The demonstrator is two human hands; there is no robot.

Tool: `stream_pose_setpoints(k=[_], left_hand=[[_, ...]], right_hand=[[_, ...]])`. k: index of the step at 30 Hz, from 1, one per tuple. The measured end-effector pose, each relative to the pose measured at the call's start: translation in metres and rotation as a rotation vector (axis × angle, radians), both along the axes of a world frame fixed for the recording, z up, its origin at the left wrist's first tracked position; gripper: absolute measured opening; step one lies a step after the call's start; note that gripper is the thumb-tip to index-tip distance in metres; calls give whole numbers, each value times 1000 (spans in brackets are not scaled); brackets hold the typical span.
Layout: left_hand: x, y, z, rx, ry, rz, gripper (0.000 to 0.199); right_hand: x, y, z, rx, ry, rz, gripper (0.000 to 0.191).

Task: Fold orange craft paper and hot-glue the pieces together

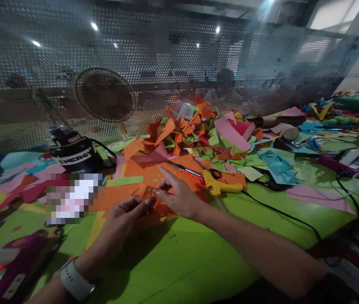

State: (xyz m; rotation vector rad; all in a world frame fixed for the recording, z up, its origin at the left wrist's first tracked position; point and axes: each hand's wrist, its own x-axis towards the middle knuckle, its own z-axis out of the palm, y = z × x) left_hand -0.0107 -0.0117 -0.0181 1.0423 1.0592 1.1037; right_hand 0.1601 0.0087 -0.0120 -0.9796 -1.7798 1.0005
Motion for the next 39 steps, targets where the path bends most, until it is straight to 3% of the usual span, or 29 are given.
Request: stream_pose_setpoints(k=[7,12,18,25,28,31,33,36,39], left_hand=[[-1,-2,3,-46,-36,-83,30],[-3,1,-1,-73,-46,-32,30],[-3,4,-2,-22,-23,17,31],[-7,6,-4,-60,-63,48,33],[-9,6,-4,-73,-76,66,34],[-9,7,-3,-79,-93,89,36],[-8,7,-3,-89,-105,105,38],[-8,8,-3,-95,-118,128,41],[-10,8,-2,-86,-122,140,41]], right_hand=[[4,6,0,7,11,-32,68],[3,5,2,-19,42,-20,64],[7,13,15,-187,410,-190,37],[14,14,25,-401,648,-194,61],[17,17,25,-429,605,-174,55],[19,21,24,-251,453,-263,46],[20,21,25,-146,319,-304,55],[20,16,26,-146,130,-218,61],[15,11,23,-204,-4,-82,48]])
